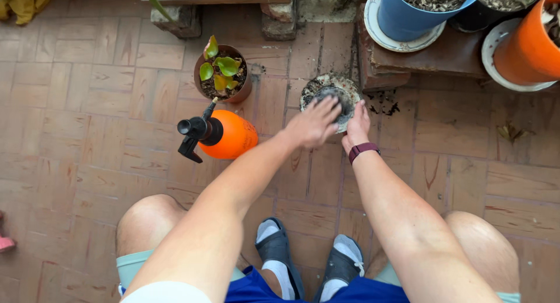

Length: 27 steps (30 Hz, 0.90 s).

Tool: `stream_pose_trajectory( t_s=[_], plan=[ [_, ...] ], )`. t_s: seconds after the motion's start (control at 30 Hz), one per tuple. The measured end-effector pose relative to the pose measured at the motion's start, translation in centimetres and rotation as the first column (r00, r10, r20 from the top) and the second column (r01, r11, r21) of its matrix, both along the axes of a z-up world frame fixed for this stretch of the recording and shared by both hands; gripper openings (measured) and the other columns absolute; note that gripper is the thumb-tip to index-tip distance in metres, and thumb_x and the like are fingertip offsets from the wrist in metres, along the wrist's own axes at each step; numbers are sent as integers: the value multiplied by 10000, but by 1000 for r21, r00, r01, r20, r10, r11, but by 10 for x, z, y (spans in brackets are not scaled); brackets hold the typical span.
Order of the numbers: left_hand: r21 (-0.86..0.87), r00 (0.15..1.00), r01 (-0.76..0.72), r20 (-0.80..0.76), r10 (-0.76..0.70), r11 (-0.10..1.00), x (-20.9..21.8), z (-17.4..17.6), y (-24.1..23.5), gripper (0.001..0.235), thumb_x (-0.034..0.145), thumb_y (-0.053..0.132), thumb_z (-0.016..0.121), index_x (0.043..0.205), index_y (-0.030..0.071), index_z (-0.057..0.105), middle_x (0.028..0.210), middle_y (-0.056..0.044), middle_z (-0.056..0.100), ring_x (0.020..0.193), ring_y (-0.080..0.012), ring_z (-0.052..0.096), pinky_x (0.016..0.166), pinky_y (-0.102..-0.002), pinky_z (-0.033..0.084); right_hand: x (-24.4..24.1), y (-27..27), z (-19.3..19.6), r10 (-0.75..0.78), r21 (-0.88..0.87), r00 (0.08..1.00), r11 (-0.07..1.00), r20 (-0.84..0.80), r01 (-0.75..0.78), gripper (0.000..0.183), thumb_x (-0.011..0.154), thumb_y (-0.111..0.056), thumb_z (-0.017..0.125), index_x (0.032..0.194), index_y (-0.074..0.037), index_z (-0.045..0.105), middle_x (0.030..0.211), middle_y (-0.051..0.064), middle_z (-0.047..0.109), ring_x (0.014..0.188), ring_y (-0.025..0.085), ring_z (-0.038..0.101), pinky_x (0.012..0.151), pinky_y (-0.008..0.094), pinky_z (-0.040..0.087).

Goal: The person sits on a tiled floor and cleans a dirty white plant saucer using an orange pressure sprayer. They spray water onto the saucer, wipe it with their hands, and rinse it repeatedly until it appears clean.

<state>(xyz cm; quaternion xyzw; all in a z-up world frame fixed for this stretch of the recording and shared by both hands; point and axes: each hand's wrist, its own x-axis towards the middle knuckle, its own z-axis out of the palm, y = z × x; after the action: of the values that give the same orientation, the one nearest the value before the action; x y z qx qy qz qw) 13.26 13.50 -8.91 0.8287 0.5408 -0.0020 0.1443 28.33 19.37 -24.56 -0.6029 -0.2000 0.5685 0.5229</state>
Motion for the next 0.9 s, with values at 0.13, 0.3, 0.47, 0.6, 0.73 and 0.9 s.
stream_pose_trajectory(
  t_s=[0.13, 0.3, 0.47, 0.6, 0.73, 0.9],
  plan=[
    [97, 983, -144, -99, 154, 985, -16, -3, 13, 714, 1071, 502, 320, 1575, -5, 320, 1649, -237, 276, 1562, -325, 212, 1284, -469, 157, -9, 7, 19, 32, 11, 999, 999, -11, -32, 629, 1045, -561, 585, 1491, -127, 495, 1544, 144, 478, 1436, 332, 440, 1185, 501, 359],
    [100, 993, -119, -16, 121, 988, 19, -11, -12, 668, 1058, 448, 310, 1534, -14, 394, 1617, -268, 314, 1541, -372, 256, 1255, -512, 207, -11, 2, 15, -17, -2, 1000, 1000, -24, 17, 635, 1035, -534, 605, 1451, -60, 523, 1475, 196, 526, 1356, 339, 505, 1136, 489, 418],
    [104, 994, 83, -85, -74, 991, -2, -1, 34, 613, 1050, 405, 348, 1581, 100, 362, 1639, -143, 363, 1528, -297, 328, 1224, -524, 272, -23, -1, 8, 17, -43, 995, 999, -94, -21, 566, 1017, -545, 622, 1393, -122, 603, 1387, 161, 616, 1239, 286, 595, 1060, 505, 496],
    [-54, 967, -241, -99, 235, 969, 7, 23, 15, 689, 1058, 447, 279, 1606, 31, 238, 1688, -195, 171, 1574, -301, 167, 1285, -480, 125, -28, -4, 19, 116, -59, 989, 991, -94, -121, 636, 1021, -582, 594, 1449, -116, 525, 1470, 166, 514, 1362, 316, 476, 1125, 518, 405],
    [146, 998, -63, 5, 63, 987, 20, -16, 22, 666, 975, 294, 428, 1584, 42, 331, 1676, -178, 247, 1558, -307, 258, 1270, -494, 216, -42, -4, 69, 75, 65, 978, 996, -193, -63, 529, 1017, -506, 587, 1281, -53, 655, 1255, 160, 680, 1104, 234, 663, 985, 416, 566],
    [275, 994, -77, -55, 96, 958, -8, -8, 48, 657, 1034, 419, 420, 1596, 98, 307, 1664, -151, 280, 1549, -305, 256, 1253, -517, 221, -18, 29, 2, 149, 119, 982, 984, -119, -135, 516, 1034, -510, 584, 1290, -67, 655, 1250, 167, 687, 1113, 248, 681, 949, 442, 592]
  ],
)
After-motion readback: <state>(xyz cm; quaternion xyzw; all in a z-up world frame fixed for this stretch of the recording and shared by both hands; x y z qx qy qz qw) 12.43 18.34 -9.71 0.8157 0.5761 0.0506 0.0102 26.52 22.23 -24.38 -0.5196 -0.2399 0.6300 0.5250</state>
